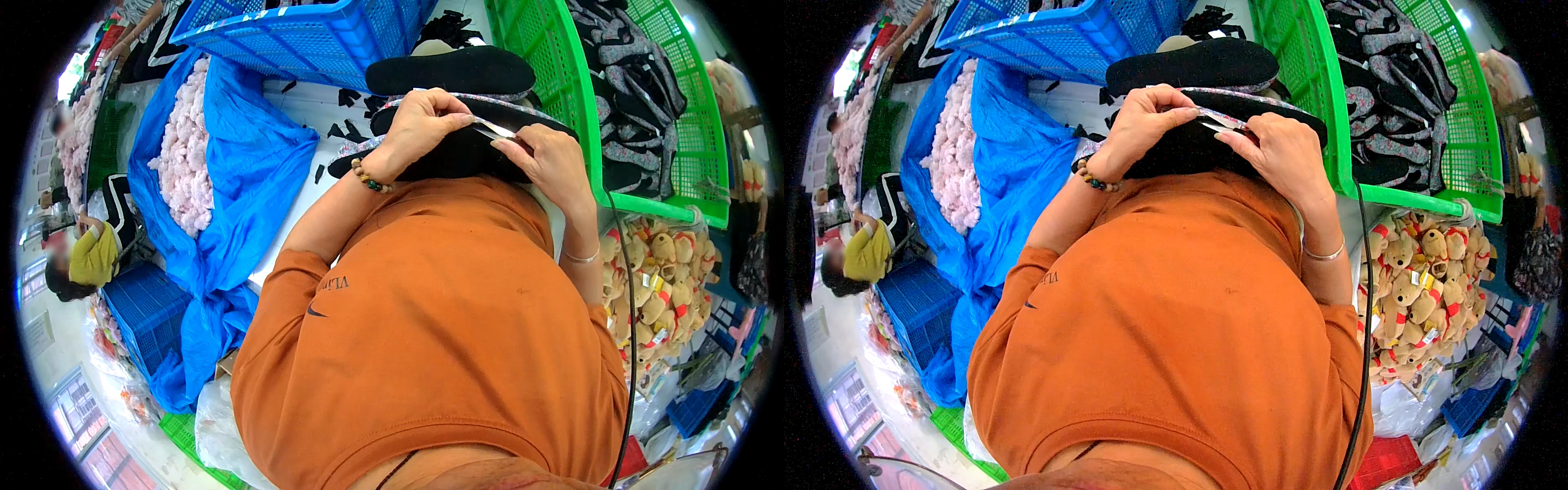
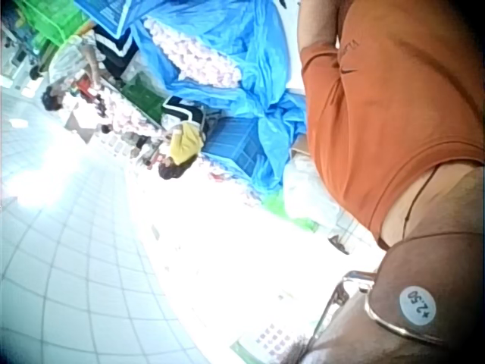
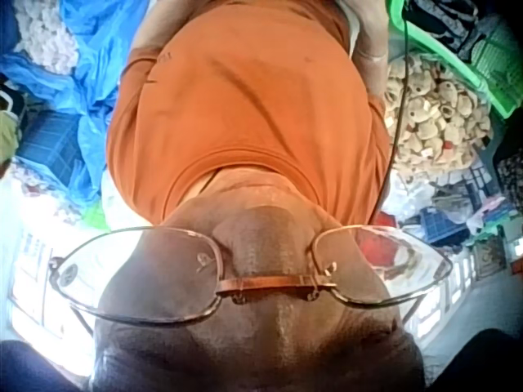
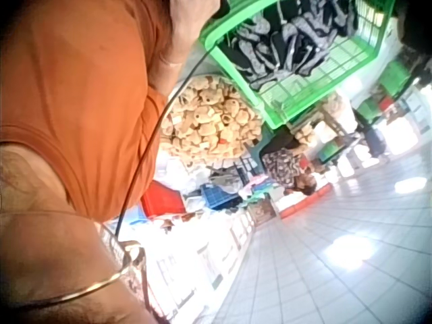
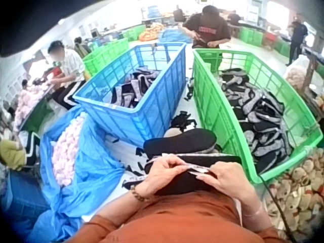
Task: The person uses a pair of scissors to trim excess fabric and threads from the edges of a floral-patterned slipper. They rotate the slipper to access different sides and carefully cut along the seams to remove loose material.
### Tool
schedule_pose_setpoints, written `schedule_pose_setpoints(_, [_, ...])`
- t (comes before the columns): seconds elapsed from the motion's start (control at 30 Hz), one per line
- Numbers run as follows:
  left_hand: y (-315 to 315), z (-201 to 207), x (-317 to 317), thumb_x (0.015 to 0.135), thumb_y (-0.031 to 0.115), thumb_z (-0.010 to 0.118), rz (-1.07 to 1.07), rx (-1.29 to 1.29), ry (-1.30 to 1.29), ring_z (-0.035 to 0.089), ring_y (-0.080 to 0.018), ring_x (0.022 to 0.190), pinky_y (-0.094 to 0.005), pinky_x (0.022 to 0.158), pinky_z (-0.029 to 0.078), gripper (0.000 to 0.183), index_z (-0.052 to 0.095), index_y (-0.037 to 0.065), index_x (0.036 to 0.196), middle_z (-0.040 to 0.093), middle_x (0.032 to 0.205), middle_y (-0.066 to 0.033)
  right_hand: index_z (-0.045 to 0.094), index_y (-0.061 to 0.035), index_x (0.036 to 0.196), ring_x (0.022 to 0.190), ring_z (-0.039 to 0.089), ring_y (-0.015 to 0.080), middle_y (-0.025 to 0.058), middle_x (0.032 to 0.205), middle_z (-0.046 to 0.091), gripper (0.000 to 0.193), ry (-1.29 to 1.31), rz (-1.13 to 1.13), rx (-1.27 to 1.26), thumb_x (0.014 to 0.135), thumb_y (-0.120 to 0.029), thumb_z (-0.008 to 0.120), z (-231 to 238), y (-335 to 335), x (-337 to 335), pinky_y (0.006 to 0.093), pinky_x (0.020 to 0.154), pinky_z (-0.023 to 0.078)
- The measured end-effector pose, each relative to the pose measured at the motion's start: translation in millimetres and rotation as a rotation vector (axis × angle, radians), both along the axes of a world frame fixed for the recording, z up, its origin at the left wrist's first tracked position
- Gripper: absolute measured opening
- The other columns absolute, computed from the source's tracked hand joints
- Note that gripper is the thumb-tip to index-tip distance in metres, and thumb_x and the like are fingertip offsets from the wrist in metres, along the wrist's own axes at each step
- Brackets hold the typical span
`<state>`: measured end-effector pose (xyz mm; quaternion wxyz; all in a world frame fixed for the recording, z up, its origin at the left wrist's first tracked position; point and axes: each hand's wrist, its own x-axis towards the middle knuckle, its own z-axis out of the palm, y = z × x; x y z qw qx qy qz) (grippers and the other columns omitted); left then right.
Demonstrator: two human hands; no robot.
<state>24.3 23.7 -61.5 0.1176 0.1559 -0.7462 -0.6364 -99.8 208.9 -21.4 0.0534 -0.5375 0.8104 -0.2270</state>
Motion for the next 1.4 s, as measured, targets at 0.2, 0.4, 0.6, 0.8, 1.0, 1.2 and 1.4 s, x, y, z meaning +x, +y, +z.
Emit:
schedule_pose_setpoints(0.2, [-4.4, -6.6, 1.3, 0.083, 0.011, 0.069, 0.011, 0.333, 0.016, 0.056, -0.0056, 0.074, -0.0182, 0.067, 0.044, 0.011, 0.068, 0.000, 0.087, 0.066, 0.083, -0.0025, 0.063, -0.0022, 0.064, 0.054, 0.056, 0.0277, 0.0118, 0.059, 0.056, 0.047, 0.035, 0.048, -0.032, 0.081, -0.046, 0.063, 2.2, -11.5, -1.1, 0.0368, 0.050, 0.042])
schedule_pose_setpoints(0.4, [-2.0, -5.0, 3.1, 0.082, 0.007, 0.069, 0.037, 0.370, 0.076, 0.058, -0.0071, 0.073, -0.0191, 0.068, 0.046, 0.009, 0.068, 0.001, 0.089, 0.066, 0.081, -0.0030, 0.062, -0.0043, 0.060, 0.053, 0.056, 0.0271, 0.0107, 0.057, 0.055, 0.047, 0.089, 0.052, -0.027, 0.080, -0.047, 0.062, 5.2, -18.2, -0.9, 0.0366, 0.049, 0.042])
schedule_pose_setpoints(0.6, [-2.7, -2.7, 6.2, 0.082, 0.007, 0.069, 0.119, 0.542, 0.169, 0.059, -0.0078, 0.071, -0.0193, 0.064, 0.046, 0.007, 0.069, 0.003, 0.088, 0.067, 0.080, -0.0038, 0.061, -0.0047, 0.060, 0.054, 0.057, 0.0263, 0.0095, 0.058, 0.055, 0.046, 0.079, 0.022, -0.051, 0.080, -0.046, 0.063, 7.8, -15.0, 1.5, 0.0358, 0.048, 0.042])
schedule_pose_setpoints(0.8, [-4.2, -7.3, 8.4, 0.082, 0.007, 0.069, 0.117, 0.560, 0.236, 0.059, -0.0080, 0.070, -0.0191, 0.063, 0.045, 0.006, 0.069, 0.003, 0.087, 0.067, 0.078, -0.0037, 0.063, -0.0058, 0.064, 0.055, 0.058, 0.0254, 0.0075, 0.062, 0.057, 0.043, 0.133, 0.081, -0.074, 0.077, -0.047, 0.065, 6.3, -15.7, 11.2, 0.0354, 0.050, 0.045])
schedule_pose_setpoints(1.0, [-5.9, -8.9, 10.1, 0.082, 0.007, 0.068, 0.081, 0.555, 0.241, 0.059, -0.0084, 0.070, -0.0197, 0.064, 0.045, 0.007, 0.068, 0.003, 0.088, 0.067, 0.079, -0.0039, 0.063, -0.0052, 0.062, 0.055, 0.059, 0.0260, 0.0087, 0.061, 0.057, 0.043, 0.176, 0.060, -0.032, 0.078, -0.046, 0.065, 14.1, -18.7, 7.6, 0.0362, 0.049, 0.044])
schedule_pose_setpoints(1.2, [-5.8, -9.3, 10.9, 0.083, 0.006, 0.068, 0.078, 0.600, 0.241, 0.060, -0.0097, 0.072, -0.0212, 0.067, 0.046, 0.006, 0.068, 0.003, 0.088, 0.067, 0.079, -0.0045, 0.065, -0.0052, 0.064, 0.056, 0.060, 0.0259, 0.0091, 0.062, 0.059, 0.043, 0.165, 0.039, 0.040, 0.077, -0.046, 0.065, 9.7, -22.8, 9.6, 0.0361, 0.049, 0.045])
schedule_pose_setpoints(1.4, [-6.3, -10.3, 11.9, 0.082, 0.006, 0.068, 0.120, 0.595, 0.252, 0.061, -0.0110, 0.072, -0.0234, 0.069, 0.048, 0.004, 0.069, 0.003, 0.084, 0.067, 0.079, -0.0057, 0.065, -0.0063, 0.067, 0.055, 0.059, 0.0246, 0.0074, 0.064, 0.058, 0.041, 0.138, 0.091, -0.049, 0.076, -0.047, 0.067, 9.4, -18.2, 13.8, 0.0345, 0.048, 0.045])
